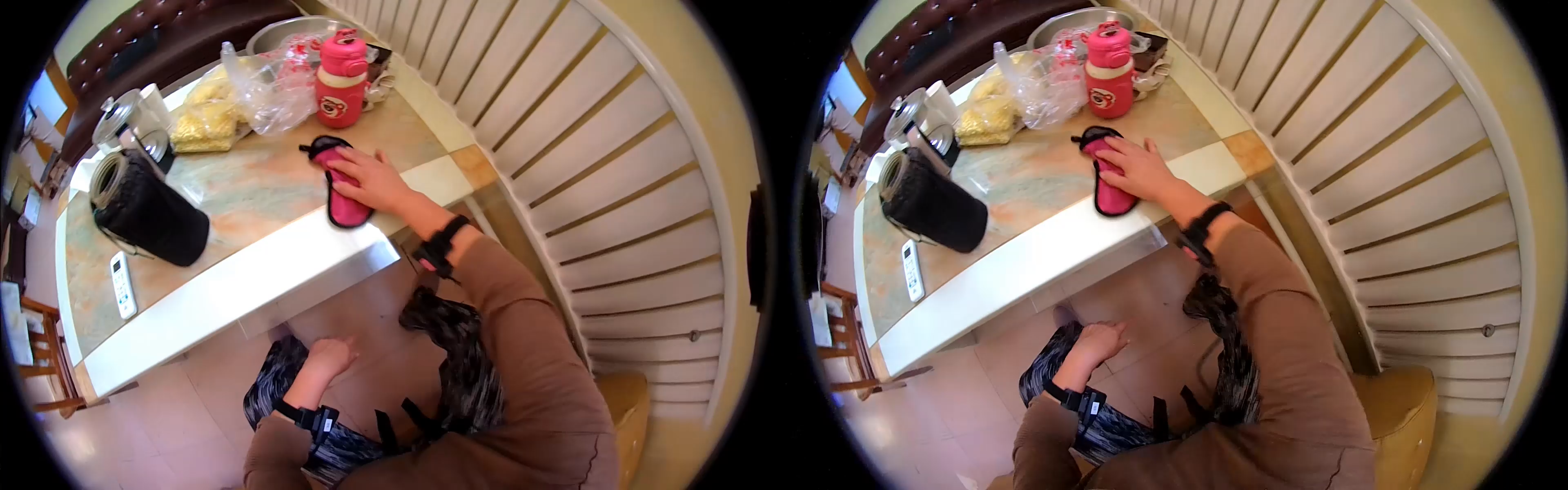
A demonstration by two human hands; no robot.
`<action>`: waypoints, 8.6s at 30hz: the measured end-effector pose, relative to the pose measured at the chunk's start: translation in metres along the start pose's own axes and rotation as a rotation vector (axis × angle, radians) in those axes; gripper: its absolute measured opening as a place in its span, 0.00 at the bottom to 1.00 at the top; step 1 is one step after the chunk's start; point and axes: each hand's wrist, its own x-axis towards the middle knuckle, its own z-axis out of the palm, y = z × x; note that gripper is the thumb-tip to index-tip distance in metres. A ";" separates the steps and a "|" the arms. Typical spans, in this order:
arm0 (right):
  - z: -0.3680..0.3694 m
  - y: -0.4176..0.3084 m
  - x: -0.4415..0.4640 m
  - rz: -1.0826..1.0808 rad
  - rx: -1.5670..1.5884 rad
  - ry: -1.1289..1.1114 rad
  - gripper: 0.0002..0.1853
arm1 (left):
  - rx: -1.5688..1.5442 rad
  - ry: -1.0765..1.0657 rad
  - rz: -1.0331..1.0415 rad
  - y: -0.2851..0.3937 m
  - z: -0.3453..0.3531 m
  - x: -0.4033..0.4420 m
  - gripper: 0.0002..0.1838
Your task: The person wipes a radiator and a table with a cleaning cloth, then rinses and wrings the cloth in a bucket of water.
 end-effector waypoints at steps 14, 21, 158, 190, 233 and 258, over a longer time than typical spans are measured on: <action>-0.079 0.203 -0.072 0.616 -0.188 0.014 0.35 | 0.070 -0.039 0.013 0.010 0.011 0.023 0.19; -0.070 0.099 -0.160 0.565 -0.209 0.186 0.25 | 0.051 -0.090 0.077 -0.005 0.042 0.036 0.22; 0.036 -0.068 -0.208 0.801 1.146 0.118 0.25 | 0.309 1.046 -0.349 -0.044 -0.100 -0.038 0.30; -0.035 -0.087 -0.345 0.896 0.207 0.222 0.19 | 0.318 0.905 -0.365 -0.105 -0.067 -0.175 0.32; -0.028 -0.102 -0.335 0.881 0.078 0.181 0.18 | 0.308 0.753 -0.456 -0.074 -0.070 -0.158 0.38; -0.078 -0.139 -0.247 0.296 0.213 0.395 0.27 | 0.121 -0.148 0.262 0.129 -0.025 -0.079 0.23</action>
